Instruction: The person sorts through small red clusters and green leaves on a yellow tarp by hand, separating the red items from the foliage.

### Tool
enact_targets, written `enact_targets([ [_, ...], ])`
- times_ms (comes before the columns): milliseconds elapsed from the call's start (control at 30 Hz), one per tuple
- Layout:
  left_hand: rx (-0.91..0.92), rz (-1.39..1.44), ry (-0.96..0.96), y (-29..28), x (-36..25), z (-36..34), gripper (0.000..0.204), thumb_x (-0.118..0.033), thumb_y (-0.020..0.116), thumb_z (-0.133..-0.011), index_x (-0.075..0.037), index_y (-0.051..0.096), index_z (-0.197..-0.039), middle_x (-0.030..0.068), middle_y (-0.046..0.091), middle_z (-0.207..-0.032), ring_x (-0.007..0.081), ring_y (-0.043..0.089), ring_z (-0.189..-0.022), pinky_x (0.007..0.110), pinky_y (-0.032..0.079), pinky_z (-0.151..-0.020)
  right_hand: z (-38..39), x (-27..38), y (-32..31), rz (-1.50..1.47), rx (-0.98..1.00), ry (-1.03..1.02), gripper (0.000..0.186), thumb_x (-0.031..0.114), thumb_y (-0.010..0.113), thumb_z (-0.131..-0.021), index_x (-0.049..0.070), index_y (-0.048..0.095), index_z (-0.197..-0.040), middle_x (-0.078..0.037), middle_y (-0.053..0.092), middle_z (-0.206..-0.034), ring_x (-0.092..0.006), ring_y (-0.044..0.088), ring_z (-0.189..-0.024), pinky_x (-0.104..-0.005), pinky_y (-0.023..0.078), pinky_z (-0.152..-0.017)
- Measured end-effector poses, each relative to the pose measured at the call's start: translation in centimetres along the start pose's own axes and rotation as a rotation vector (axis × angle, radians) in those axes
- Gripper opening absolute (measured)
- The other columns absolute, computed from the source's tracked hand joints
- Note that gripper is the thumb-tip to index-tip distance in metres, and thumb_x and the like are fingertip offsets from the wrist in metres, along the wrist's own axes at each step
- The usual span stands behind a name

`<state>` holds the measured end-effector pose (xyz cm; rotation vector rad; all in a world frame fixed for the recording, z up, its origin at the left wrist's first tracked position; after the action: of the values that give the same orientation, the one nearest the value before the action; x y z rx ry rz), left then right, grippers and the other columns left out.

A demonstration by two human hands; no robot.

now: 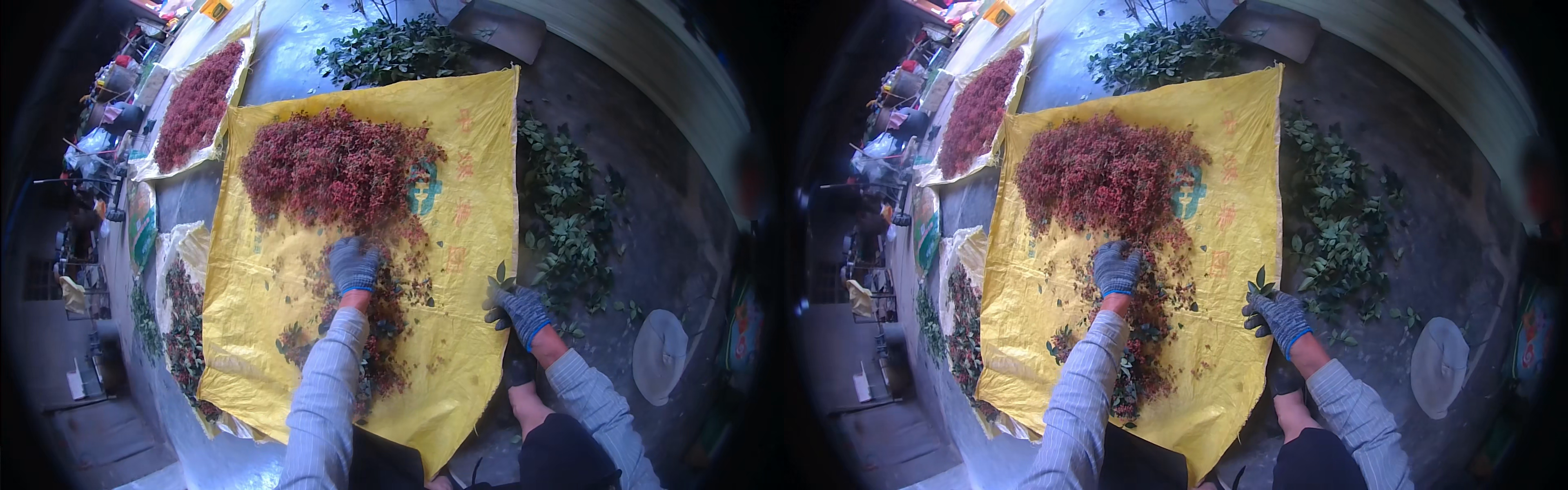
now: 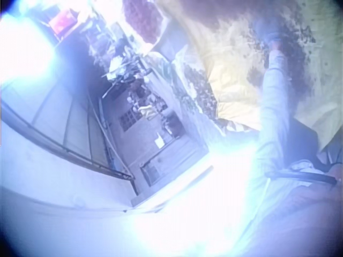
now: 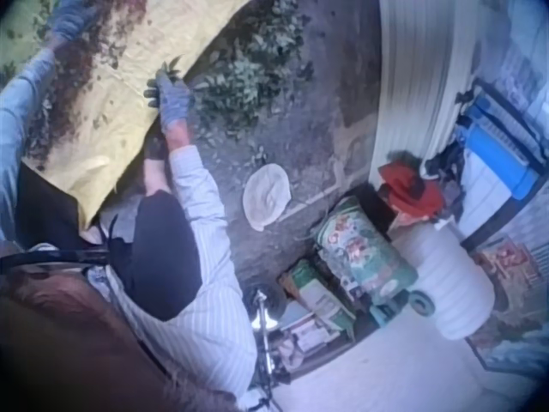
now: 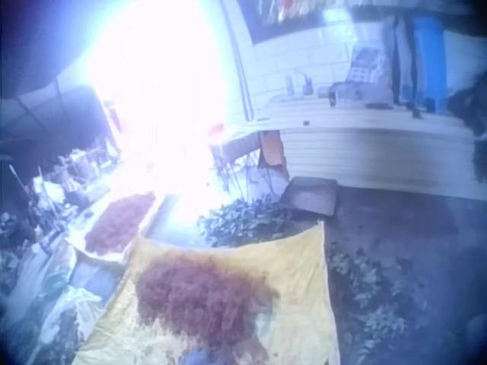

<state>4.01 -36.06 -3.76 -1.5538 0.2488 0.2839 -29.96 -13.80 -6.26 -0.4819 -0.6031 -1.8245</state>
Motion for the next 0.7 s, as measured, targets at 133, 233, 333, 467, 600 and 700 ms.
enact_targets([
  [133,-0.011,-0.030,-0.050,0.2,-1.0,-1.4,0.028,-0.034,0.080,-0.085,-0.009,0.080,-0.098,0.0188,0.075,-0.104,0.0384,0.070,-0.099,0.048,0.054,-0.095,0.1,0.0,0.8,-0.025,0.041,-0.011,0.036,0.031,0.072,-0.103,0.000,0.068,-0.120,-0.011,0.077,-0.098,-0.0185,0.075,-0.068,-0.0280,0.057,-0.052],
  [233,0.014,0.143,-0.135,0.5,-1.7,-2.2,0.022,-0.029,0.076,-0.087,-0.007,0.077,-0.093,0.0198,0.075,-0.098,0.0402,0.071,-0.095,0.048,0.055,-0.088,-0.2,-0.2,1.0,-0.017,0.039,0.016,0.035,0.030,0.071,-0.103,0.000,0.068,-0.121,-0.011,0.077,-0.099,-0.0189,0.075,-0.068,-0.0278,0.057,-0.052],
  [333,0.047,0.402,-0.073,1.3,-4.7,-2.4,0.021,-0.023,0.076,-0.093,-0.003,0.076,-0.100,0.0156,0.077,-0.094,0.0293,0.074,-0.085,0.040,0.058,-0.080,-0.7,-1.2,0.3,-0.013,0.036,0.023,0.035,0.030,0.072,-0.102,0.001,0.068,-0.121,-0.012,0.077,-0.099,-0.0190,0.075,-0.068,-0.0277,0.057,-0.052],
  [467,0.162,1.077,-0.118,2.6,-9.2,-4.5,0.017,-0.017,0.069,-0.105,-0.004,0.076,-0.111,0.0045,0.076,-0.095,0.0167,0.073,-0.084,0.032,0.062,-0.075,-1.0,-1.8,-0.4,-0.034,0.022,0.042,0.034,0.030,0.072,-0.102,0.001,0.068,-0.120,-0.011,0.077,-0.098,-0.0186,0.075,-0.068,-0.0279,0.057,-0.052],
  [600,0.052,0.956,-0.259,0.3,-5.9,-7.5,0.025,-0.020,0.075,-0.096,-0.004,0.077,-0.115,0.0115,0.078,-0.107,0.0226,0.075,-0.090,0.036,0.062,-0.083,-0.6,-1.7,-1.9,-0.030,-0.015,0.029,0.033,0.029,0.071,-0.102,0.002,0.068,-0.119,-0.011,0.077,-0.096,-0.0181,0.075,-0.068,-0.0279,0.056,-0.052],
  [700,-0.132,0.148,-0.178,-2.6,0.8,-7.3,0.037,-0.024,0.080,-0.086,-0.004,0.077,-0.116,0.0190,0.077,-0.112,0.0316,0.075,-0.098,0.040,0.059,-0.092,-0.5,-1.7,-1.0,-0.044,-0.006,0.046,0.031,0.029,0.072,-0.102,0.002,0.068,-0.116,-0.010,0.075,-0.092,-0.0178,0.073,-0.067,-0.0278,0.055,-0.052],
])
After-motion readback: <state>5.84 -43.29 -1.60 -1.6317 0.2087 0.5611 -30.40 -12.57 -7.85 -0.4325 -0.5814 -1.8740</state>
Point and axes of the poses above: each hand's wrist, its own z-axis away from the middle knuckle, its own y-axis out of the palm, x = y × z, the point moved 10 cm from there along -z, towards the middle knuckle
